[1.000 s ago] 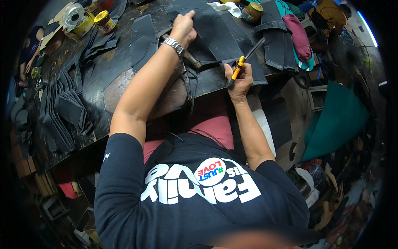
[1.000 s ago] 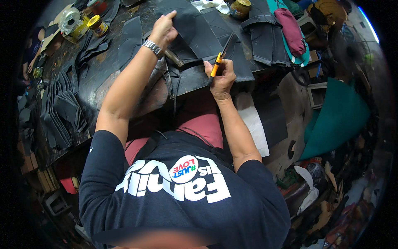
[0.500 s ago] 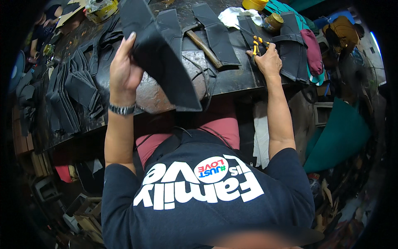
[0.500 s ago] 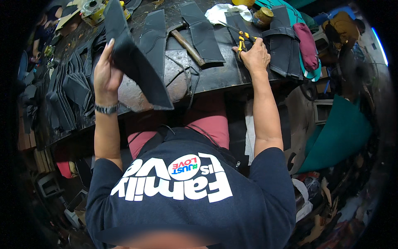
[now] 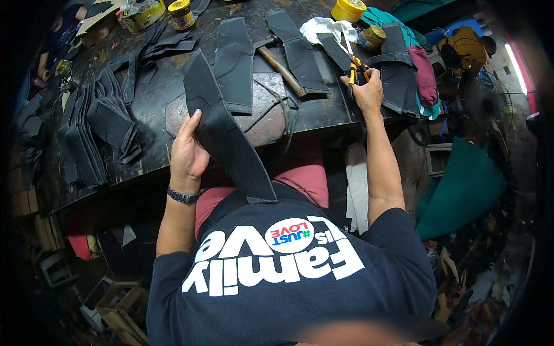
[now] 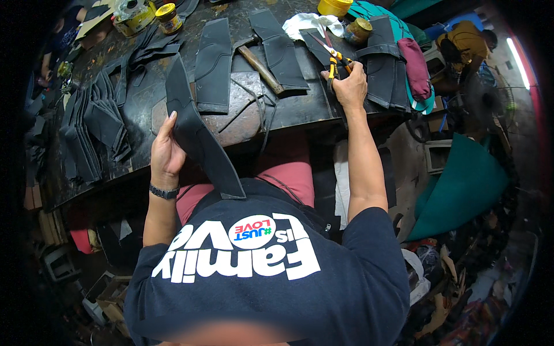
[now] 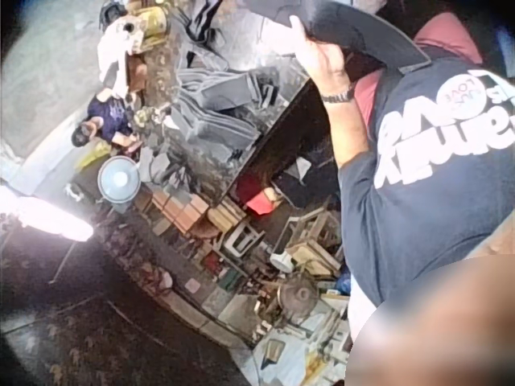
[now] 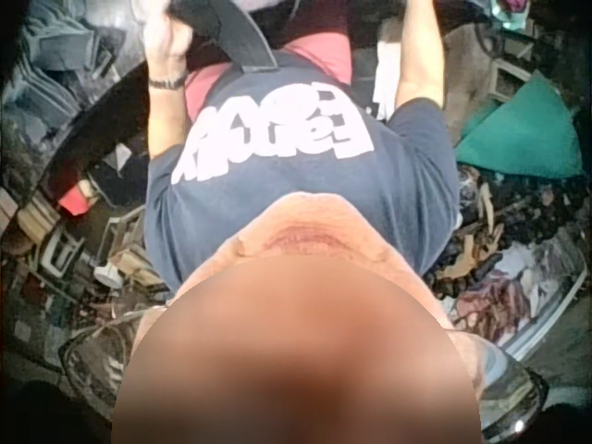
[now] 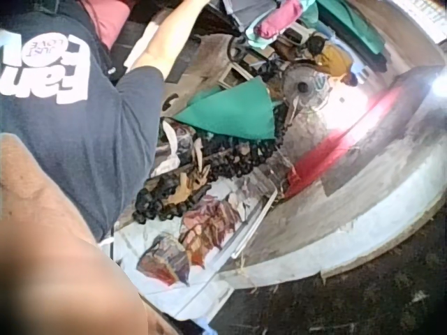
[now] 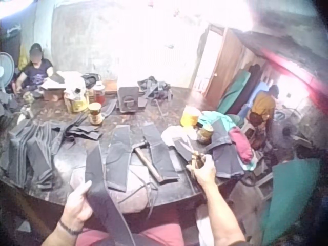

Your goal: The person uses shears to cut black leather pieces on a workbench, following marked outlines. They repeatedly pick up pieces, cut along the edges, and set the cut pieces aside.

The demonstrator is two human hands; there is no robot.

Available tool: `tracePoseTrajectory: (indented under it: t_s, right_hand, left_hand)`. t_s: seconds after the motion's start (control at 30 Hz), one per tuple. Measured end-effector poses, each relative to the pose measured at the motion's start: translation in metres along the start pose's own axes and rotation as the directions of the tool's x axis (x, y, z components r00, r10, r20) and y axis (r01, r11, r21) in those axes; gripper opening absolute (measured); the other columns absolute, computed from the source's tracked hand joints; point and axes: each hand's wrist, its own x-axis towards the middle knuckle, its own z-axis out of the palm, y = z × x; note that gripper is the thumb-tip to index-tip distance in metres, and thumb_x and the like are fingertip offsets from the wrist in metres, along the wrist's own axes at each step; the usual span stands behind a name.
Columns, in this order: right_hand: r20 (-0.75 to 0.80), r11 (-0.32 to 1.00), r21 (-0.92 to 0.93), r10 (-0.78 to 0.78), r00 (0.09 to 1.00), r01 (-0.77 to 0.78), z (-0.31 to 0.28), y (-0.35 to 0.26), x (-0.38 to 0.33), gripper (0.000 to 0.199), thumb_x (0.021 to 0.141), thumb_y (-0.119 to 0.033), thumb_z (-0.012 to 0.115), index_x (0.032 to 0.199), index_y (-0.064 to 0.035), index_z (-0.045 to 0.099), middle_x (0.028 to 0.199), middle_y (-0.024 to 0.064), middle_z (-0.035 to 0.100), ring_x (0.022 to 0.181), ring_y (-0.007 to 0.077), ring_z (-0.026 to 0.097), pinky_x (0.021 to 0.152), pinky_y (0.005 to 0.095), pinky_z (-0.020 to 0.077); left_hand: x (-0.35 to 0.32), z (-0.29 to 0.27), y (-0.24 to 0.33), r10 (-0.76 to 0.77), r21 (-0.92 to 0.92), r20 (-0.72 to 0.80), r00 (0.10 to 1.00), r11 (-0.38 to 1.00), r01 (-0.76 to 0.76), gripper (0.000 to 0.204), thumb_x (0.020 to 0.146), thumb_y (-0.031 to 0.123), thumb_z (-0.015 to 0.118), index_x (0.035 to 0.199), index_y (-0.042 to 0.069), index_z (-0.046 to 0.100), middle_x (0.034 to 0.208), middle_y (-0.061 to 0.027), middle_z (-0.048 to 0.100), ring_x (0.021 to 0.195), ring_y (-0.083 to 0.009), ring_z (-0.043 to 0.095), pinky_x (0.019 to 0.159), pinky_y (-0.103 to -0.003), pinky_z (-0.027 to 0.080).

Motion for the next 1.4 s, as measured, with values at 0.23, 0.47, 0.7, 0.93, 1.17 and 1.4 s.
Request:
tracePoseTrajectory:
  t_s: [0.23,0.47,0.7,0.93,1.17,1.4]
  right_hand:
    - [-0.102,0.994,0.009,-0.107,0.989,0.109,-0.008,-0.016,-0.009,0.073,0.059,-0.045,0.086,0.105,0.0007,0.051,0.1,0.0196,0.06,0.096,0.0354,0.059,0.084,0.0444,0.0463]
    - [-0.095,0.995,0.094,-0.014,0.995,0.023,-0.02,-0.046,-0.001,0.078,0.061,-0.048,0.086,0.111,0.0,0.049,0.103,0.0204,0.06,0.098,0.0331,0.061,0.087,0.0393,0.0472]
    - [0.058,0.853,0.502,0.129,0.99,-0.141,-0.052,-0.086,-0.01,0.074,0.062,-0.044,0.087,0.107,0.0019,0.051,0.093,0.0109,0.059,0.086,0.0187,0.057,0.081,0.0305,0.0467]
    - [0.126,0.849,0.508,-0.243,0.962,0.148,-0.066,-0.14,-0.077,0.069,0.062,-0.03,0.09,0.11,-0.0022,0.049,0.097,0.0068,0.056,0.09,0.0173,0.054,0.083,0.0297,0.0441]
    - [0.177,0.874,0.47,-0.231,0.957,0.124,-0.059,-0.125,-0.088,0.072,0.061,-0.03,0.09,0.111,-0.0009,0.046,0.103,0.0165,0.057,0.101,0.0295,0.059,0.092,0.0372,0.045]
    - [0.219,0.633,0.766,-0.095,0.971,-0.111,-0.042,-0.122,-0.082,0.058,0.065,-0.012,0.087,0.108,-0.0037,0.049,0.096,0.004,0.053,0.09,0.0136,0.052,0.085,0.0266,0.0427]
  left_hand:
    - [-0.003,0.005,-0.004,-0.001,-0.002,-0.002,1.0,1.0,0.001,0.028,0.097,0.012,0.05,0.124,0.003,0.052,0.112,-0.0084,0.064,0.101,-0.0203,0.063,0.092,-0.035,0.05]
    - [-0.008,0.022,-0.014,0.025,0.061,0.002,1.0,0.998,-0.025,0.035,0.096,0.013,0.052,0.13,0.003,0.048,0.12,-0.0075,0.059,0.108,-0.0195,0.059,0.095,-0.035,0.046]
    - [0.009,0.061,-0.034,0.086,0.008,0.005,0.996,0.996,-0.086,0.028,0.096,0.012,0.053,0.123,0.006,0.049,0.115,-0.0087,0.061,0.106,-0.0213,0.06,0.096,-0.038,0.047]
    - [0.046,0.108,-0.086,-0.129,0.084,0.211,0.969,0.99,0.113,0.012,0.097,0.013,0.052,0.104,0.005,0.055,0.1,-0.0068,0.064,0.088,-0.0141,0.064,0.072,-0.027,0.053]
    - [0.054,0.109,-0.099,-0.194,0.037,0.11,0.975,0.981,0.191,0.015,0.097,0.012,0.047,0.105,0.003,0.056,0.099,-0.0081,0.065,0.087,-0.0149,0.064,0.07,-0.027,0.054]
    - [0.051,0.105,-0.089,-0.154,0.303,0.069,0.986,0.945,0.126,0.021,0.098,0.012,0.044,0.115,0.0,0.049,0.107,-0.01,0.063,0.094,-0.0171,0.063,0.08,-0.031,0.054]
